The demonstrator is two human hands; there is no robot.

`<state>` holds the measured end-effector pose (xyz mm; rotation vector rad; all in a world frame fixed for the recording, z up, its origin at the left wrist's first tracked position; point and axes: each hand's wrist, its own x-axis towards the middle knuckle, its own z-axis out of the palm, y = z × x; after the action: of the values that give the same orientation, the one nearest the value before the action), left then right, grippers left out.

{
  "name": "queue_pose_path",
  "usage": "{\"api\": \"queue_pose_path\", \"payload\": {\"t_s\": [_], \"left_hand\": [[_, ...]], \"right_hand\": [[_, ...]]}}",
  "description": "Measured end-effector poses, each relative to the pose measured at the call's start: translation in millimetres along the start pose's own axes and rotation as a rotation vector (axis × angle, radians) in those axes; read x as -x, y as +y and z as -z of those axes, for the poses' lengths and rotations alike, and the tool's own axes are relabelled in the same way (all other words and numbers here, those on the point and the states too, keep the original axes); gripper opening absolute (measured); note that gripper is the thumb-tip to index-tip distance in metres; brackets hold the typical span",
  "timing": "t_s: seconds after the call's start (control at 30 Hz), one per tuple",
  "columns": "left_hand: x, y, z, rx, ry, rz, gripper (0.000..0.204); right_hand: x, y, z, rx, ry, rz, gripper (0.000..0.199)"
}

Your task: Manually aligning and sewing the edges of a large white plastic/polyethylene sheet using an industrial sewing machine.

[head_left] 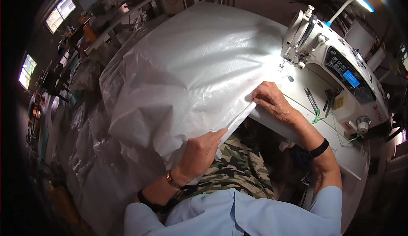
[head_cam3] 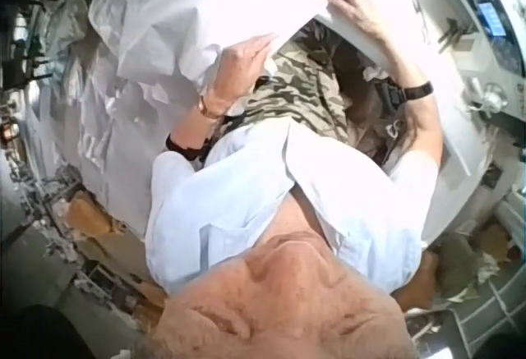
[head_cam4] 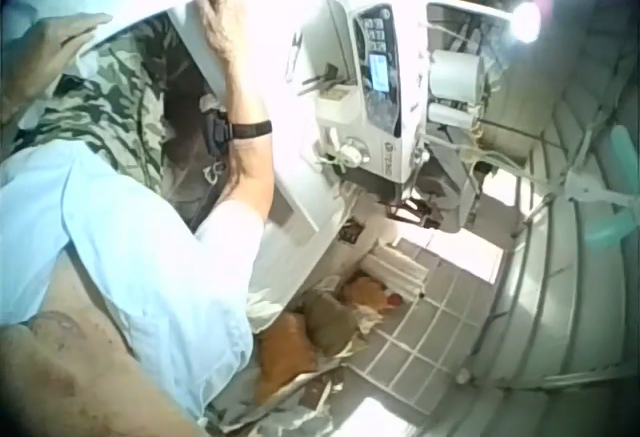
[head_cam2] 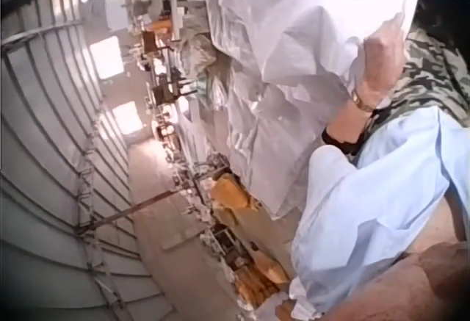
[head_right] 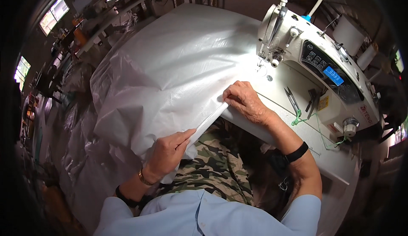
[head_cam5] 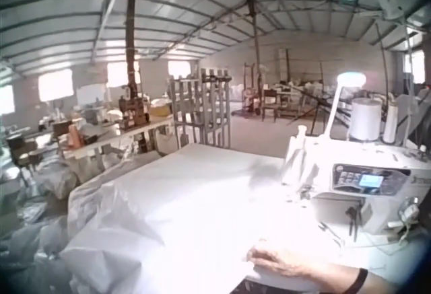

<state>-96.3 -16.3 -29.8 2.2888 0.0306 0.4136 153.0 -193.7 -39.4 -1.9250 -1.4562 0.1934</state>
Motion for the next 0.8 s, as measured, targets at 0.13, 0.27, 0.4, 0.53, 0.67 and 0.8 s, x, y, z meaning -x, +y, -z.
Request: {"api": "queue_pose_path", "payload": {"t_s": [0.13,0.27,0.4,0.53,0.67,0.8], "left_hand": [[4.0,0.4,-5.7,0.041,0.025,-0.026,0.033],[2.6,-3.2,-12.2,0.093,0.096,-0.119,0.034],[0.4,-6.1,-16.4,0.066,0.097,-0.087,0.033],[-3.9,-14.3,-17.6,-0.042,0.163,-0.130,0.030],[-7.7,-19.3,-19.3,0.009,0.181,-0.091,0.019],[-16.0,-20.9,-20.4,0.034,0.248,-0.135,0.011]], "right_hand": [[-1.0,1.4,-1.3,-0.006,0.033,-0.041,0.007],[-1.1,5.9,-4.6,-0.032,0.118,-0.078,0.010],[-1.2,8.8,-0.8,-0.033,0.099,-0.002,0.013],[-2.3,7.0,8.1,0.135,0.092,0.155,0.014],[-3.9,4.5,11.4,0.302,0.067,0.182,0.013],[-5.9,5.9,11.3,0.289,0.045,0.135,0.011]]}}
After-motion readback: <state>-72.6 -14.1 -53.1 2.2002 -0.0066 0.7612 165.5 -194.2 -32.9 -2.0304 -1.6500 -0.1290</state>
